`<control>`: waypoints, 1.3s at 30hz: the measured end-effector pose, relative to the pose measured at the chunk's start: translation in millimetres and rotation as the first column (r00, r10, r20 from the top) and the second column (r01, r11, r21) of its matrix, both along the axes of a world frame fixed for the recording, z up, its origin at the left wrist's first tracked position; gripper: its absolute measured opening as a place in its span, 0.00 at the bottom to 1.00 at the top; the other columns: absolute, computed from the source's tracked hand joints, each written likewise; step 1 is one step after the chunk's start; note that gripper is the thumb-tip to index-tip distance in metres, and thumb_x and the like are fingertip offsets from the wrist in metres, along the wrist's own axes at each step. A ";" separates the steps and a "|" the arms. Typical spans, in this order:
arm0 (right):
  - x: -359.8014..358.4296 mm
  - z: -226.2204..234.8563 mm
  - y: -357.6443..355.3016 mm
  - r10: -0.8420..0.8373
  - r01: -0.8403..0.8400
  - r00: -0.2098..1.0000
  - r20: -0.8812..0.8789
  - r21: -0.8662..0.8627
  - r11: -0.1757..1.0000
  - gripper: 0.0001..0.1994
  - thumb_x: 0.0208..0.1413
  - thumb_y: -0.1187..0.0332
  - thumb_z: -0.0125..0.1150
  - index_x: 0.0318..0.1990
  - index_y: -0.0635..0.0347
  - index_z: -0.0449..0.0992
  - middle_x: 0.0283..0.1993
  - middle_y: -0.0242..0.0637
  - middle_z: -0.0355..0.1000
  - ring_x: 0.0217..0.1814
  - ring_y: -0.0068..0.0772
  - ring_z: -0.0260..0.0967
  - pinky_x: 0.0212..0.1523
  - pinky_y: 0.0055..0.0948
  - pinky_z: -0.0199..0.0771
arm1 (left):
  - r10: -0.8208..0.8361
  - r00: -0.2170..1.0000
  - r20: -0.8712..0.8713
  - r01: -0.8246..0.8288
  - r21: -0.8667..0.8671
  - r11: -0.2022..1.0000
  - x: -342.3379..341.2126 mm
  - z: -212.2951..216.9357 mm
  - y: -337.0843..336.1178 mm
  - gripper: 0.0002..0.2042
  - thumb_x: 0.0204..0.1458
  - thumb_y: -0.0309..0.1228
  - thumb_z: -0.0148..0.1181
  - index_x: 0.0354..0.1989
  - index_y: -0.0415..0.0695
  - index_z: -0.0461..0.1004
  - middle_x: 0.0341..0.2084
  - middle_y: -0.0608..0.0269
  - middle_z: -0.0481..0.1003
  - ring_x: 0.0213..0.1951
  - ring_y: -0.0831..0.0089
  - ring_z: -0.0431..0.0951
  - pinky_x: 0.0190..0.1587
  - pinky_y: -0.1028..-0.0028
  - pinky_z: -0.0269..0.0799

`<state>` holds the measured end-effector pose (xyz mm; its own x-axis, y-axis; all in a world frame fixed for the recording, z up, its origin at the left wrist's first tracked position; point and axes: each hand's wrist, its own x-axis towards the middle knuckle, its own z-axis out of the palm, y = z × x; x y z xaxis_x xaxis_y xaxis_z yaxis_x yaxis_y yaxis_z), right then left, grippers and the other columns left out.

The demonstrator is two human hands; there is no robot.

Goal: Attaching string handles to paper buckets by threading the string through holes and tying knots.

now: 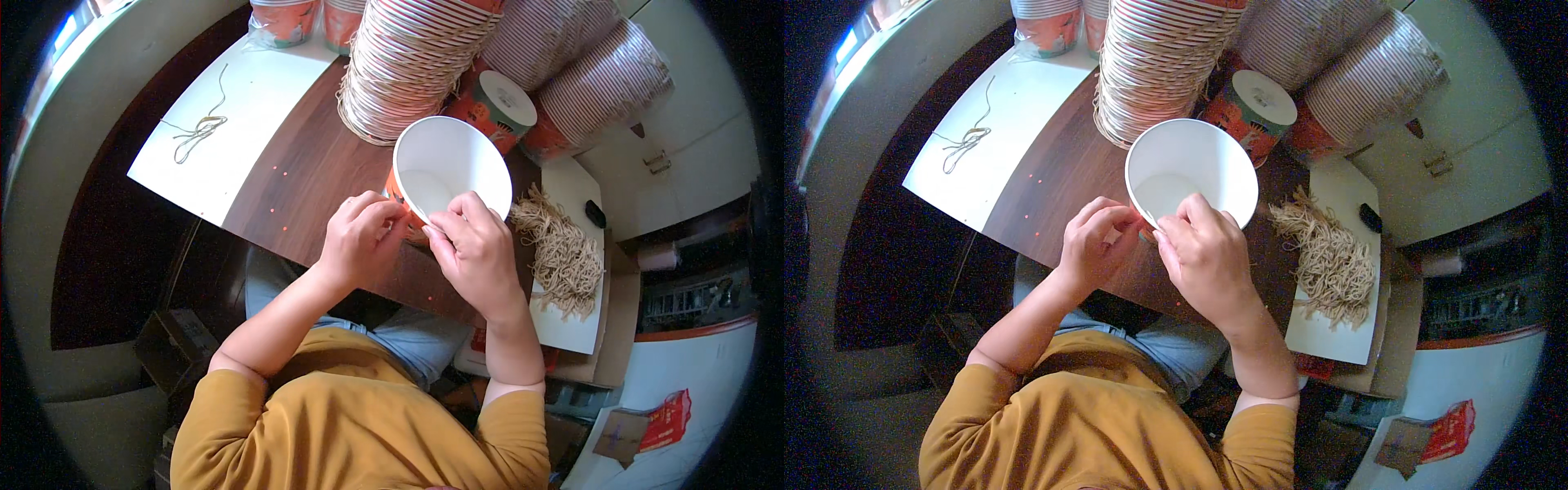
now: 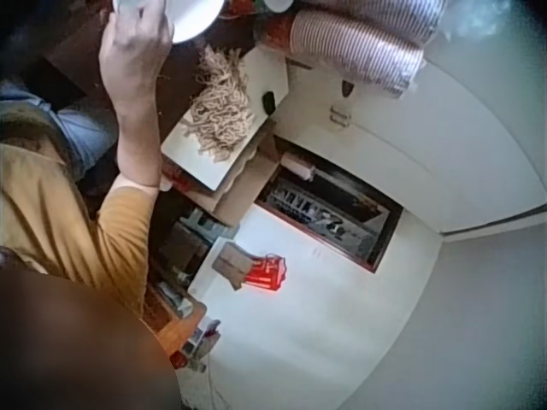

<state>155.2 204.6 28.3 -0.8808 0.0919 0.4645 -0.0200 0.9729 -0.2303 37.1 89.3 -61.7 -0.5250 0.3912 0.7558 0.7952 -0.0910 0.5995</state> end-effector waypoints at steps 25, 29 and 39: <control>3.3 -6.5 3.6 -0.063 0.059 0.997 -0.045 -0.095 0.994 0.08 0.43 0.73 0.67 0.33 0.58 0.78 0.28 0.36 0.64 0.27 0.39 0.67 0.30 0.37 0.69 | -0.222 0.897 0.382 0.293 -0.137 0.946 -7.2 3.6 -8.1 0.05 0.48 0.24 0.64 0.29 0.38 0.74 0.23 0.65 0.74 0.21 0.81 0.72 0.25 0.79 0.68; 2.9 -6.4 4.6 -0.085 0.070 0.992 -0.089 -0.153 0.986 0.08 0.42 0.76 0.69 0.32 0.63 0.78 0.26 0.35 0.65 0.25 0.29 0.66 0.25 0.27 0.66 | -0.336 0.517 0.787 0.510 0.031 0.859 -14.0 2.2 -20.0 0.04 0.53 0.24 0.60 0.32 0.37 0.72 0.24 0.69 0.74 0.26 0.85 0.72 0.28 0.83 0.69; 0.3 4.1 13.3 -0.163 0.124 0.984 -0.065 -0.404 0.906 0.06 0.46 0.74 0.68 0.28 0.63 0.75 0.27 0.34 0.66 0.26 0.27 0.65 0.27 0.25 0.66 | -0.191 0.230 0.954 0.718 -0.034 0.695 -25.6 1.6 -59.5 0.07 0.55 0.26 0.59 0.39 0.35 0.76 0.26 0.68 0.76 0.27 0.83 0.74 0.30 0.82 0.72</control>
